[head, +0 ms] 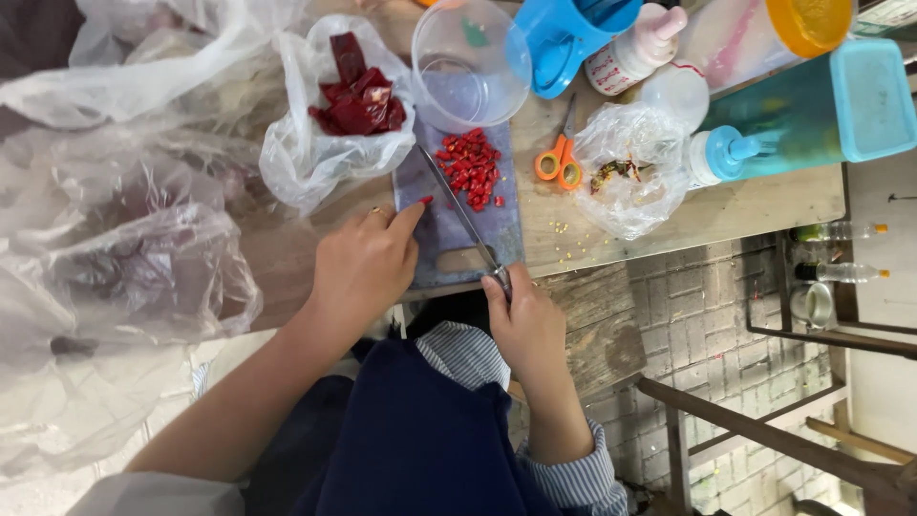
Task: Chopping red chilies on a cutting board using a knife.
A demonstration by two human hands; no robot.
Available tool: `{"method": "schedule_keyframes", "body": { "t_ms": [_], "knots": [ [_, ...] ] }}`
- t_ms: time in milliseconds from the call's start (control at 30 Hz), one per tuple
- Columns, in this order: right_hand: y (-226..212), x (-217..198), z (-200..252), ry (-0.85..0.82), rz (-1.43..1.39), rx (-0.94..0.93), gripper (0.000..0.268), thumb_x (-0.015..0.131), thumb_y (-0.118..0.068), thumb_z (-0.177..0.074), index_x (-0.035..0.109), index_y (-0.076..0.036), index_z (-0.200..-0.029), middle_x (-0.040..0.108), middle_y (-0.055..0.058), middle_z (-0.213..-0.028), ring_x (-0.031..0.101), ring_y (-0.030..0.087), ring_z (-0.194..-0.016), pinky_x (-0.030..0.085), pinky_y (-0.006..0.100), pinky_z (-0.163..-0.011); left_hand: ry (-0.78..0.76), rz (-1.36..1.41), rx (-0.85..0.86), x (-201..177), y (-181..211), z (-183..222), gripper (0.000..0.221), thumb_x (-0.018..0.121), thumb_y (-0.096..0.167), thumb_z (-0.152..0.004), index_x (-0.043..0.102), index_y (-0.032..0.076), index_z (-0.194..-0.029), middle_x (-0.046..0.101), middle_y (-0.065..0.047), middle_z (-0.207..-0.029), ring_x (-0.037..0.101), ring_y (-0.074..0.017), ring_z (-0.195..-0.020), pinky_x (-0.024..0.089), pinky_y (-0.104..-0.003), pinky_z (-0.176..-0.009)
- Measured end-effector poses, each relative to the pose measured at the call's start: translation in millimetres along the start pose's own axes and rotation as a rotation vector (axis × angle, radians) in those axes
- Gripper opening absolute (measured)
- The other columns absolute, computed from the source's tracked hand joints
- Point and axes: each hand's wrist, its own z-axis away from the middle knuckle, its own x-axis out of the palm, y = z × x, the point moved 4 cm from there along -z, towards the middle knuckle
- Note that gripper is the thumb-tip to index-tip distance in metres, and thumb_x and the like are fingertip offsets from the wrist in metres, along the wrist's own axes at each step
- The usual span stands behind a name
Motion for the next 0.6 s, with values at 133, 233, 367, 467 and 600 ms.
{"method": "schedule_keyframes", "body": {
  "t_ms": [133, 233, 367, 467, 600],
  "knots": [
    [19.5, 10.2, 6.7, 0.124, -0.190, 0.027, 0.042, 0.050, -0.054, -0.102, 0.061, -0.015, -0.113, 0.071, 0.022, -0.083, 0.071, 0.048, -0.087, 0.055, 0.060, -0.078, 0.081, -0.033, 0.051, 8.4, -5.1, 2.7, 0.036, 0.069, 0.027, -0.080, 0.074, 0.031, -0.115, 0.068, 0.003, -0.088, 0.068, -0.0173, -0.084, 0.056, -0.025, -0.066],
    [35.3, 14.3, 10.3, 0.241, -0.270, 0.030, 0.038, 0.054, -0.053, -0.101, 0.063, -0.017, -0.110, 0.071, 0.018, -0.077, 0.073, 0.044, -0.082, 0.057, 0.057, -0.073, 0.168, -0.014, 0.122, 8.0, -6.5, -2.1, 0.039, 0.069, 0.020, -0.081, 0.075, 0.028, -0.118, 0.070, 0.002, -0.091, 0.067, -0.0174, -0.084, 0.055, -0.024, -0.071],
    [51.1, 17.3, 16.9, 0.350, -0.312, 0.014, 0.031, 0.059, -0.049, -0.100, 0.064, -0.019, -0.105, 0.071, 0.015, -0.074, 0.073, 0.042, -0.078, 0.057, 0.054, -0.068, 0.220, 0.035, 0.163, 4.9, -7.3, -7.1, 0.040, 0.071, 0.012, -0.084, 0.077, 0.023, -0.122, 0.073, -0.002, -0.100, 0.068, -0.0207, -0.089, 0.057, -0.027, -0.080],
    [53.8, 16.3, 21.2, 0.377, -0.333, 0.026, 0.032, 0.059, -0.050, -0.100, 0.065, -0.019, -0.103, 0.070, 0.013, -0.070, 0.074, 0.040, -0.074, 0.058, 0.051, -0.065, 0.226, 0.066, 0.149, 16.0, -11.4, -0.9, 0.035, 0.073, 0.011, -0.085, 0.078, 0.024, -0.118, 0.072, 0.000, -0.104, 0.067, -0.0191, -0.091, 0.056, -0.026, -0.081],
    [52.2, 24.8, 25.5, 0.413, -0.361, 0.004, 0.030, 0.063, -0.046, -0.099, 0.065, -0.016, -0.102, 0.070, 0.016, -0.070, 0.073, 0.041, -0.073, 0.058, 0.049, -0.063, 0.226, 0.103, 0.162, 27.1, -11.2, 2.4, 0.033, 0.074, 0.011, -0.084, 0.078, 0.023, -0.114, 0.072, 0.000, -0.099, 0.067, -0.0209, -0.090, 0.055, -0.029, -0.078]
  ]
}}
